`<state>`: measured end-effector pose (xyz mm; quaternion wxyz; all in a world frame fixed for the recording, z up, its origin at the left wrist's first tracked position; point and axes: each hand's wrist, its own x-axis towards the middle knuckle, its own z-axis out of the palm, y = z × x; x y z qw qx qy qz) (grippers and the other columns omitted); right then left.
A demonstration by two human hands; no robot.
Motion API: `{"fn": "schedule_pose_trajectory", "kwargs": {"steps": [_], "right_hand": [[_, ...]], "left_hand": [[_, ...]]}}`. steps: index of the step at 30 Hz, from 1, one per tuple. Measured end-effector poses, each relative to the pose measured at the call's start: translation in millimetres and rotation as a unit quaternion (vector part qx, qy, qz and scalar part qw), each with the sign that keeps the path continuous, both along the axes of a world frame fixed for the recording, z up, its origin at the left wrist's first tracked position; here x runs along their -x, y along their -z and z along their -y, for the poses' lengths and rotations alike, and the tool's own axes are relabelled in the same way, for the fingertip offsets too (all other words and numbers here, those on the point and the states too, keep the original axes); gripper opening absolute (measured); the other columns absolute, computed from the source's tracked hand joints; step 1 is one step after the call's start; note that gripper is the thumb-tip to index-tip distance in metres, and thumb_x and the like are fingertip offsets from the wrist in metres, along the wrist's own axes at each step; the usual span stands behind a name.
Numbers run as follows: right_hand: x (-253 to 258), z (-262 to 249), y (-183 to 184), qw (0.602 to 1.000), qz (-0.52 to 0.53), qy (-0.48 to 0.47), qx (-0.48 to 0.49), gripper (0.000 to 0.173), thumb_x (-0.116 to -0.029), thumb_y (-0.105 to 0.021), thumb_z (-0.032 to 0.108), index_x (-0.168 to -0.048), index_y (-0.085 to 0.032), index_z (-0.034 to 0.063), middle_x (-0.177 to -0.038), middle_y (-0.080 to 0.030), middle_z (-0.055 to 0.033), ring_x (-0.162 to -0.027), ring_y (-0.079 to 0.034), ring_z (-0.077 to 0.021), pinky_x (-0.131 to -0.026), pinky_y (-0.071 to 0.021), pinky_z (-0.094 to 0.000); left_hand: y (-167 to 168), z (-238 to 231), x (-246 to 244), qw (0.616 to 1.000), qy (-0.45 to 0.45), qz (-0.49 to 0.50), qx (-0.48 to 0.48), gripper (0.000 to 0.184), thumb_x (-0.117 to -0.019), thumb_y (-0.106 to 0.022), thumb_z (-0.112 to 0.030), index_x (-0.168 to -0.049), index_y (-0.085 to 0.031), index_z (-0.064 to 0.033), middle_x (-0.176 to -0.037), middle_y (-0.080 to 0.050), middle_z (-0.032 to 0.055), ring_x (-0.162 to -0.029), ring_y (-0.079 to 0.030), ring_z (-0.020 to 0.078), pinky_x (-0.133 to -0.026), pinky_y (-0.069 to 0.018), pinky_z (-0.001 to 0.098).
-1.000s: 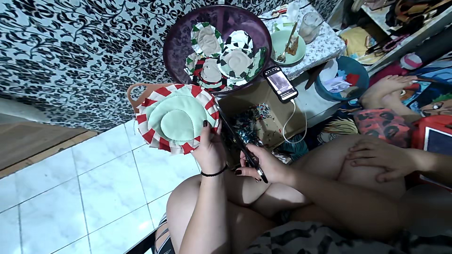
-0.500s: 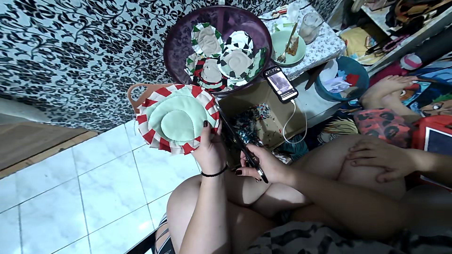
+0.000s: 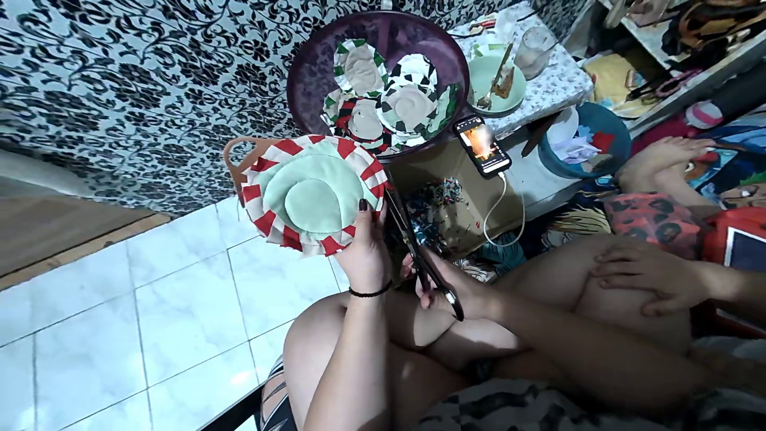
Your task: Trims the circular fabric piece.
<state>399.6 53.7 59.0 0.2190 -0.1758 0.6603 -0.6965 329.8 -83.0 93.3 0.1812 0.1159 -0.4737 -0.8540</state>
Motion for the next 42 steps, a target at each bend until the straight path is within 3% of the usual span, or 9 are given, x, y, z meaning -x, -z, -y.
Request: {"fn": "schedule_pose_trajectory", "kwargs": {"steps": [4,11,21,28,42], "right_hand": [[-2.3,1.2,3.3,0.999,-0.003,0.036,-0.025,0.1,-0.0856,-0.064,0.07,-0.139,-0.041,-0.0115,-0.108,-0.06,-0.0055,-0.084,-0.056,0.0009,-0.076,-0.0497,-0.0167],[-0.5,0.1,0.8,0.995,0.016,0.093,-0.018,0.093,-0.0858,-0.068,0.066,-0.135,-0.048,-0.0107,-0.101,-0.064,-0.0025,-0.075,-0.057,0.0024,-0.07,-0.0512,-0.0167],[-0.2,0.4,0.4,0.992,0.054,0.113,0.035,0.061,-0.088,-0.075,0.049,-0.116,-0.057,-0.0015,-0.09,-0.062,0.0032,-0.059,-0.055,0.0001,-0.052,-0.0509,-0.0176],[0.0,-0.6,-2.1,0.99,0.073,0.122,0.025,0.046,-0.0901,-0.075,0.042,-0.107,-0.059,0.0029,-0.082,-0.058,0.004,-0.054,-0.052,0.0001,-0.05,-0.0495,-0.0177],[-5.2,5.3,-6.7,0.981,0.111,0.154,0.03,0.023,-0.0949,-0.07,0.023,-0.102,-0.057,0.0056,-0.067,-0.053,0.0067,-0.046,-0.05,-0.0004,-0.046,-0.0477,-0.0175]], "left_hand": [[2.6,-3.4,-3.6,0.999,0.0,0.017,0.032,0.026,-0.0985,-0.059,0.001,-0.122,-0.05,-0.0055,-0.106,-0.067,0.0062,-0.095,-0.07,0.0189,-0.088,-0.062,0.0418],[3.0,-14.1,-11.4,0.998,0.006,0.018,0.066,0.023,-0.0987,-0.059,0.0,-0.12,-0.053,-0.0067,-0.102,-0.069,0.0028,-0.092,-0.072,0.0164,-0.088,-0.0629,0.0399],[6.9,-12.7,-11.0,0.998,0.011,0.003,0.066,0.023,-0.0991,-0.058,0.001,-0.12,-0.052,-0.0065,-0.104,-0.069,0.0039,-0.093,-0.072,0.0188,-0.088,-0.0628,0.0417],[7.1,-10.2,-9.4,0.999,0.01,-0.006,0.039,0.026,-0.0988,-0.057,0.004,-0.122,-0.05,-0.0058,-0.107,-0.069,0.0069,-0.096,-0.072,0.0229,-0.091,-0.0622,0.0468],[8.2,-12.8,-8.8,0.999,0.017,-0.02,0.025,0.027,-0.0993,-0.053,0.006,-0.123,-0.049,-0.0051,-0.11,-0.069,0.0083,-0.098,-0.073,0.025,-0.091,-0.062,0.0488]]}}
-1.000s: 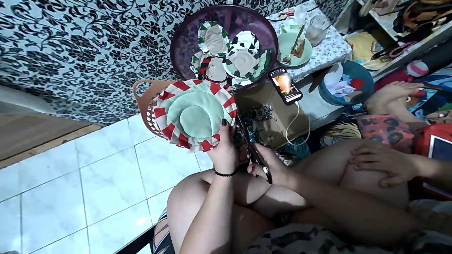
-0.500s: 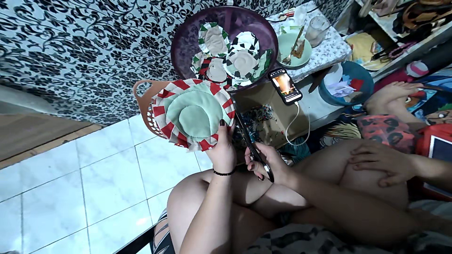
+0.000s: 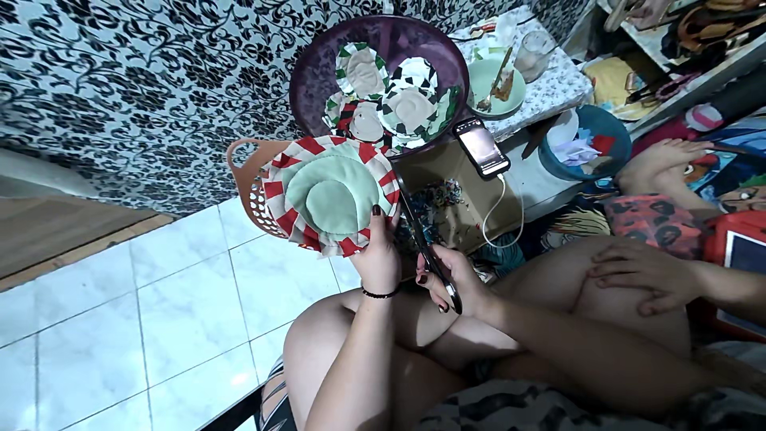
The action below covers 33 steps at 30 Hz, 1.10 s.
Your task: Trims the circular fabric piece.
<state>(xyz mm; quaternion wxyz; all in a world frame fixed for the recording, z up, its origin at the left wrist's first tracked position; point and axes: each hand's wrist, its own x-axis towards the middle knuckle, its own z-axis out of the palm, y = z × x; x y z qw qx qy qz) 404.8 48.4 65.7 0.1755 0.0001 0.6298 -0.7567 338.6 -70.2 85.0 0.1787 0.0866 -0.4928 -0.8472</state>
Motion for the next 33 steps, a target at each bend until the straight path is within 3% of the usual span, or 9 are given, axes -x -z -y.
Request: {"fn": "schedule_pose_trajectory", "kwargs": {"steps": [23,27,33], "right_hand": [[3.1,2.4,0.0,0.999,0.002,-0.014,-0.03,0.026,-0.0949,-0.071,0.025,-0.104,-0.057,0.0051,-0.066,-0.052,0.0059,-0.046,-0.048,-0.0006,-0.046,-0.0473,-0.0179],[6.2,1.3,3.9,0.999,-0.012,-0.045,-0.016,0.037,-0.0922,-0.075,0.027,-0.11,-0.056,0.0014,-0.077,-0.053,0.0038,-0.052,-0.051,-0.0013,-0.051,-0.0503,-0.0184],[8.1,-3.9,9.5,0.993,-0.09,-0.077,-0.03,0.07,-0.0911,-0.071,0.047,-0.13,-0.051,-0.0079,-0.103,-0.061,-0.0018,-0.074,-0.059,-0.0004,-0.065,-0.0535,-0.0181]], "left_hand": [[-2.2,8.4,4.1,1.0,0.011,0.011,-0.011,0.027,-0.0993,-0.051,0.007,-0.123,-0.048,-0.0052,-0.11,-0.068,0.0099,-0.097,-0.073,0.0257,-0.089,-0.0627,0.0487],[-2.6,9.6,4.9,1.0,0.007,0.012,-0.012,0.026,-0.099,-0.052,0.007,-0.122,-0.049,-0.0048,-0.11,-0.068,0.0099,-0.095,-0.073,0.0259,-0.087,-0.0632,0.0486],[-6.9,12.6,5.0,0.999,0.022,0.03,-0.005,0.026,-0.0997,-0.051,0.006,-0.123,-0.049,-0.0051,-0.11,-0.068,0.0089,-0.097,-0.073,0.0252,-0.089,-0.0627,0.0482]]}}
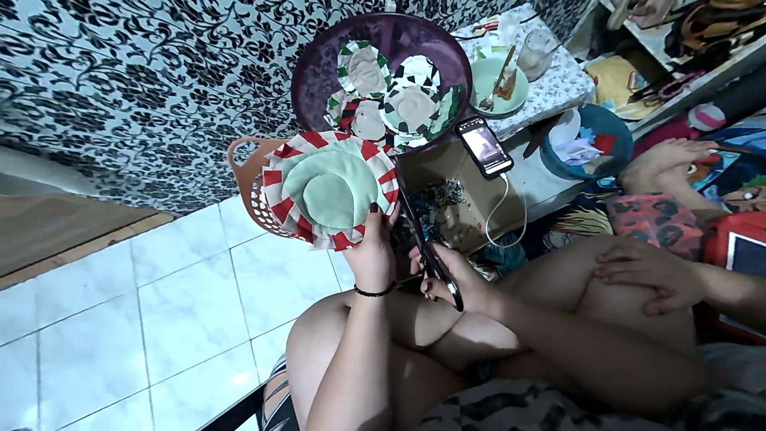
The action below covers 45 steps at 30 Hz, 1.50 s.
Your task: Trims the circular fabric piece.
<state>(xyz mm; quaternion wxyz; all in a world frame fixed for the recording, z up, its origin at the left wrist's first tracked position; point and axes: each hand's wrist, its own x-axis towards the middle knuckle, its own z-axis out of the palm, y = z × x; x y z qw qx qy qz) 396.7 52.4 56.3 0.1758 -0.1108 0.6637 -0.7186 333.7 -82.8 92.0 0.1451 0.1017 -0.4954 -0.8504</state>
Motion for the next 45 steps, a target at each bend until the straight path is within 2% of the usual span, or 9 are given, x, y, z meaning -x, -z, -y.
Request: {"fn": "schedule_pose_trajectory", "kwargs": {"steps": [3,7,11,20,23,31,37,41,45], "right_hand": [[1.9,-2.3,-2.8,1.0,-0.003,-0.004,-0.022,0.08,-0.089,-0.072,0.052,-0.136,-0.05,-0.0087,-0.107,-0.062,-0.0022,-0.079,-0.059,-0.0002,-0.069,-0.0532,-0.0172],[2.4,-3.4,-4.0,1.0,0.016,-0.004,-0.017,0.082,-0.0883,-0.072,0.054,-0.137,-0.048,-0.0071,-0.106,-0.06,-0.0018,-0.073,-0.059,-0.0006,-0.063,-0.0541,-0.0182],[3.3,-5.1,-7.7,0.999,0.015,0.01,-0.03,0.076,-0.0906,-0.07,0.051,-0.136,-0.051,-0.0062,-0.106,-0.061,-0.0028,-0.074,-0.059,-0.0024,-0.062,-0.0538,-0.0194],[8.4,-7.2,-9.7,0.998,0.028,0.047,0.007,0.067,-0.0916,-0.073,0.046,-0.131,-0.054,-0.0048,-0.098,-0.062,0.0004,-0.064,-0.057,-0.0012,-0.055,-0.0525,-0.0182],[9.2,-7.2,-11.2,0.998,0.043,0.05,0.015,0.064,-0.0914,-0.073,0.044,-0.13,-0.055,-0.0035,-0.096,-0.061,0.0008,-0.062,-0.057,-0.002,-0.053,-0.0528,-0.0188],[8.2,-8.1,-10.2,0.997,0.028,0.035,0.056,0.079,-0.0878,-0.073,0.055,-0.133,-0.052,-0.0065,-0.102,-0.063,0.0002,-0.062,-0.057,-0.0004,-0.054,-0.0534,-0.0182],[9.0,-7.7,-15.4,0.997,0.052,0.037,0.053,0.061,-0.0935,-0.072,0.04,-0.129,-0.054,-0.0062,-0.095,-0.061,0.0002,-0.058,-0.056,-0.0014,-0.052,-0.0531,-0.0184],[8.5,-6.9,-13.5,0.996,0.042,0.042,0.059,0.061,-0.0932,-0.071,0.044,-0.125,-0.055,-0.0056,-0.093,-0.061,0.0006,-0.057,-0.055,-0.0012,-0.05,-0.0523,-0.0185],[7.9,-7.6,-11.9,0.995,0.035,0.036,0.086,0.061,-0.0925,-0.072,0.044,-0.125,-0.056,-0.0056,-0.093,-0.063,0.0009,-0.057,-0.056,-0.0009,-0.05,-0.0522,-0.0185]], "left_hand": [[-1.6,5.0,2.8,1.0,0.002,-0.004,0.003,0.025,-0.0987,-0.051,0.007,-0.121,-0.05,-0.0048,-0.108,-0.068,0.009,-0.095,-0.073,0.025,-0.09,-0.0623,0.0489],[-1.1,7.0,2.8,1.0,0.006,-0.014,0.011,0.025,-0.098,-0.051,0.007,-0.12,-0.05,-0.004,-0.107,-0.069,0.0095,-0.096,-0.073,0.0252,-0.09,-0.0624,0.0484],[0.9,7.4,1.0,0.999,0.027,-0.023,0.029,0.027,-0.0976,-0.053,0.006,-0.123,-0.051,-0.0045,-0.111,-0.07,0.0089,-0.098,-0.073,0.0256,-0.091,-0.062,0.0489],[-2.2,7.8,-1.3,0.997,0.069,-0.009,0.027,0.025,-0.0979,-0.05,0.008,-0.119,-0.054,-0.0056,-0.107,-0.072,0.0075,-0.094,-0.074,0.0241,-0.089,-0.0632,0.0476],[-3.4,8.2,-1.1,0.997,0.078,-0.01,0.015,0.025,-0.0978,-0.049,0.008,-0.119,-0.054,-0.0055,-0.109,-0.07,0.0082,-0.097,-0.073,0.0251,-0.09,-0.0626,0.0494],[-4.6,11.7,0.5,0.996,0.088,-0.007,-0.031,0.027,-0.097,-0.044,0.01,-0.118,-0.053,-0.0053,-0.11,-0.07,0.0102,-0.098,-0.073,0.0271,-0.09,-0.062,0.0514],[-4.8,14.9,1.4,0.995,0.093,-0.011,-0.039,0.028,-0.0966,-0.043,0.011,-0.119,-0.052,-0.004,-0.112,-0.07,0.0128,-0.1,-0.073,0.03,-0.09,-0.0615,0.0542],[-5.1,16.6,1.8,0.995,0.096,-0.012,-0.037,0.03,-0.0962,-0.041,0.011,-0.119,-0.052,-0.005,-0.111,-0.07,0.0116,-0.098,-0.074,0.029,-0.089,-0.0624,0.0526],[-4.5,18.3,3.6,0.994,0.092,-0.007,-0.053,0.03,-0.0957,-0.039,0.012,-0.119,-0.051,-0.0037,-0.113,-0.069,0.0142,-0.099,-0.073,0.0318,-0.088,-0.0617,0.0554]]}}
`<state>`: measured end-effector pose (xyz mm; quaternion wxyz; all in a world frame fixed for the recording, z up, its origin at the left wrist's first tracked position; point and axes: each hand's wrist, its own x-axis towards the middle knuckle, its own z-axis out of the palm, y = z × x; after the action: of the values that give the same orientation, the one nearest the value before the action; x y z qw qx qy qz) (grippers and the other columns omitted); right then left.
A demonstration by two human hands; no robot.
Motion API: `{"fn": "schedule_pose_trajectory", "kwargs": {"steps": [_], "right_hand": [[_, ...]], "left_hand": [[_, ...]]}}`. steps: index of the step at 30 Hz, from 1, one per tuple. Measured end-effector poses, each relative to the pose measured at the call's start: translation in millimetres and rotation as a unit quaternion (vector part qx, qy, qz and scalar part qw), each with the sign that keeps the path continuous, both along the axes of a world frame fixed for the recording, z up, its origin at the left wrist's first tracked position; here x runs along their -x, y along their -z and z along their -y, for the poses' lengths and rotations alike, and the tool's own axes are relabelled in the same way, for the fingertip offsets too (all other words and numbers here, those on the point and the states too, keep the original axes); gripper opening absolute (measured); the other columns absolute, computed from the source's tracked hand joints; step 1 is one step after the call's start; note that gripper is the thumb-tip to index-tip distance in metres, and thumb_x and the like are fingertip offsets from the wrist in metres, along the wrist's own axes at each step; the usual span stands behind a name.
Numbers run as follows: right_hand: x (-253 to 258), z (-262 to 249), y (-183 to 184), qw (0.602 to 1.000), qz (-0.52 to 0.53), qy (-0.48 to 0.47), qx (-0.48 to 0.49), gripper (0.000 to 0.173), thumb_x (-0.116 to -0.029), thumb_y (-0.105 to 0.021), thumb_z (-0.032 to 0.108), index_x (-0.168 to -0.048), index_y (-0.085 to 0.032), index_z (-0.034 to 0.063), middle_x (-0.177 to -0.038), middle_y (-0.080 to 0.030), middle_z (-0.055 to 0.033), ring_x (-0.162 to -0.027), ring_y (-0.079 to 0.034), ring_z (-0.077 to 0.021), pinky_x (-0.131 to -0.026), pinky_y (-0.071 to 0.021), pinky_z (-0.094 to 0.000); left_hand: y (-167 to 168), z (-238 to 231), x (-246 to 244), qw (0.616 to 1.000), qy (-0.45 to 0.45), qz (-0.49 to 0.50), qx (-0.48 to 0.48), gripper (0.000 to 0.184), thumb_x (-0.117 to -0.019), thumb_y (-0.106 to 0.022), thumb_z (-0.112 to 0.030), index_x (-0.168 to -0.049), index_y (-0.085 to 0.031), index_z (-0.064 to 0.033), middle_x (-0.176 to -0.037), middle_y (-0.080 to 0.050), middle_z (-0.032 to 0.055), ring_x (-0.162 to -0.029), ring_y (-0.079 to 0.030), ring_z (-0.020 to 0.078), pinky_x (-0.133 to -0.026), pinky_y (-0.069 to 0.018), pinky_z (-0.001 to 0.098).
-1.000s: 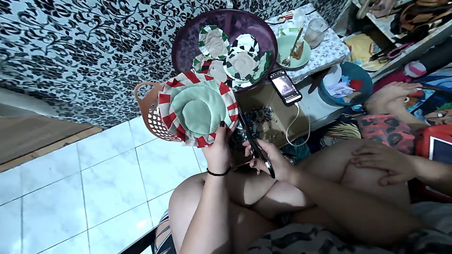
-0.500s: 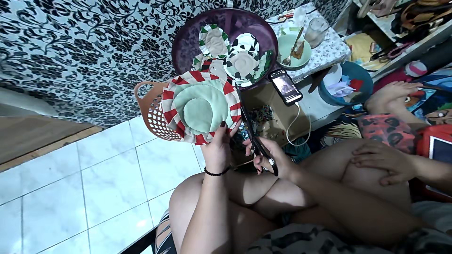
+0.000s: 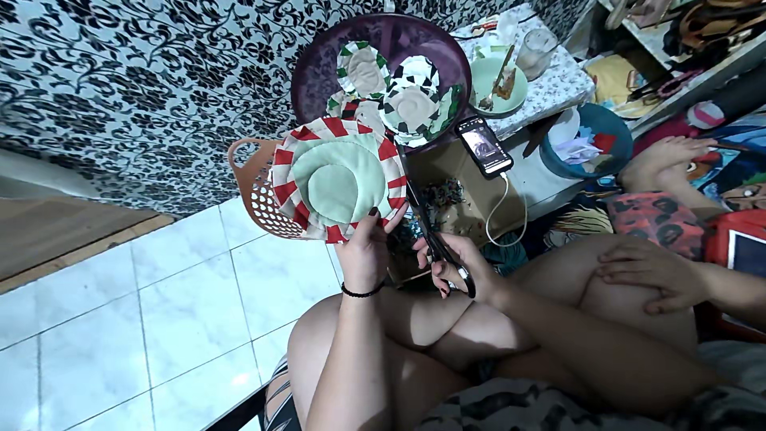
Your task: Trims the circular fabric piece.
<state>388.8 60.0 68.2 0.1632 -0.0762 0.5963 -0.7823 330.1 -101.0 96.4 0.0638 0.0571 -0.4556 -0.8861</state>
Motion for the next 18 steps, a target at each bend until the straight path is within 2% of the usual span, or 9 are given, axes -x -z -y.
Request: {"fn": "schedule_pose_trajectory", "kwargs": {"steps": [4,9,12,13,14,15,16,17,18], "right_hand": [[-0.7,-0.4,2.6,1.0,-0.013,-0.011,0.017,0.067,-0.0913,-0.072,0.05,-0.124,-0.055,-0.0056,-0.094,-0.063,0.0016,-0.058,-0.056,-0.0009,-0.051,-0.0527,-0.019],[-4.4,3.5,1.4,0.999,0.023,0.008,0.031,0.046,-0.0937,-0.071,0.04,-0.112,-0.057,0.0008,-0.088,-0.061,0.0023,-0.052,-0.054,-0.0016,-0.048,-0.0523,-0.0198],[-5.0,3.5,-0.2,0.999,0.03,0.011,0.029,0.039,-0.0942,-0.071,0.037,-0.108,-0.058,0.0027,-0.083,-0.06,0.0034,-0.05,-0.053,-0.0007,-0.046,-0.0512,-0.0186],[-6.0,1.9,-13.0,0.999,0.043,0.012,0.011,0.033,-0.0959,-0.069,0.03,-0.106,-0.057,0.0008,-0.081,-0.059,0.003,-0.05,-0.052,-0.0001,-0.047,-0.05,-0.0169],[-7.4,-1.1,-42.6,0.997,0.069,0.01,-0.036,0.024,-0.0986,-0.063,0.018,-0.105,-0.056,-0.0044,-0.077,-0.057,0.001,-0.05,-0.05,0.0006,-0.05,-0.0479,-0.0138],[-7.0,-4.5,-91.7,0.986,0.117,-0.007,-0.122,0.018,-0.102,-0.055,0.006,-0.105,-0.054,-0.0116,-0.074,-0.053,-0.0036,-0.054,-0.047,0.0001,-0.056,-0.0446,-0.0112],[-2.8,-6.3,-140.2,0.963,0.17,-0.037,-0.206,0.02,-0.1041,-0.048,-0.001,-0.11,-0.053,-0.019,-0.077,-0.057,-0.0121,-0.06,-0.048,-0.0028,-0.065,-0.043,-0.0114],[1.1,-6.3,-167.5,0.943,0.199,-0.062,-0.258,0.022,-0.1048,-0.044,-0.003,-0.113,-0.052,-0.0215,-0.081,-0.059,-0.0158,-0.065,-0.049,-0.0032,-0.07,-0.0422,-0.0104],[2.6,-6.3,-177.9,0.935,0.208,-0.074,-0.279,0.023,-0.1051,-0.043,-0.004,-0.114,-0.052,-0.0223,-0.083,-0.06,-0.0173,-0.067,-0.05,-0.0031,-0.071,-0.0418,-0.01]], "left_hand": [[-1.3,0.8,0.7,1.0,0.002,-0.001,-0.005,0.031,-0.0954,-0.038,0.012,-0.119,-0.051,-0.0031,-0.114,-0.069,0.0158,-0.099,-0.073,0.0325,-0.087,-0.0619,0.0554],[-1.1,-0.4,0.2,1.0,0.0,0.004,-0.008,0.031,-0.0948,-0.038,0.012,-0.118,-0.051,-0.0038,-0.112,-0.07,0.015,-0.098,-0.073,0.0322,-0.087,-0.062,0.0557],[-0.2,0.0,0.8,1.0,0.002,0.001,-0.01,0.03,-0.0954,-0.037,0.012,-0.116,-0.052,-0.0039,-0.11,-0.07,0.014,-0.097,-0.074,0.0316,-0.087,-0.0618,0.0554],[-0.1,0.2,1.0,1.0,0.003,0.001,-0.011,0.03,-0.0955,-0.037,0.011,-0.116,-0.052,-0.004,-0.109,-0.071,0.0138,-0.097,-0.074,0.0314,-0.087,-0.0619,0.0552],[-0.5,0.5,1.1,1.0,0.003,0.004,-0.013,0.03,-0.0957,-0.037,0.011,-0.116,-0.052,-0.0038,-0.109,-0.071,0.0137,-0.097,-0.074,0.0312,-0.087,-0.062,0.0547],[-1.2,0.8,1.1,1.0,0.005,0.007,-0.013,0.03,-0.096,-0.037,0.011,-0.117,-0.052,-0.0039,-0.11,-0.071,0.0132,-0.097,-0.074,0.0305,-0.087,-0.0619,0.0538],[-1.5,1.1,1.0,1.0,0.004,0.011,-0.013,0.03,-0.096,-0.037,0.011,-0.117,-0.053,-0.0037,-0.109,-0.071,0.0128,-0.097,-0.074,0.03,-0.087,-0.0619,0.0532],[-1.4,1.3,1.0,1.0,0.004,0.012,-0.011,0.03,-0.096,-0.037,0.011,-0.117,-0.053,-0.0038,-0.109,-0.071,0.0125,-0.097,-0.074,0.0296,-0.088,-0.0619,0.0529],[-1.2,1.4,1.0,1.0,0.005,0.012,-0.01,0.03,-0.0958,-0.037,0.011,-0.117,-0.053,-0.0039,-0.11,-0.071,0.0124,-0.097,-0.074,0.0294,-0.088,-0.0619,0.0529]]}}
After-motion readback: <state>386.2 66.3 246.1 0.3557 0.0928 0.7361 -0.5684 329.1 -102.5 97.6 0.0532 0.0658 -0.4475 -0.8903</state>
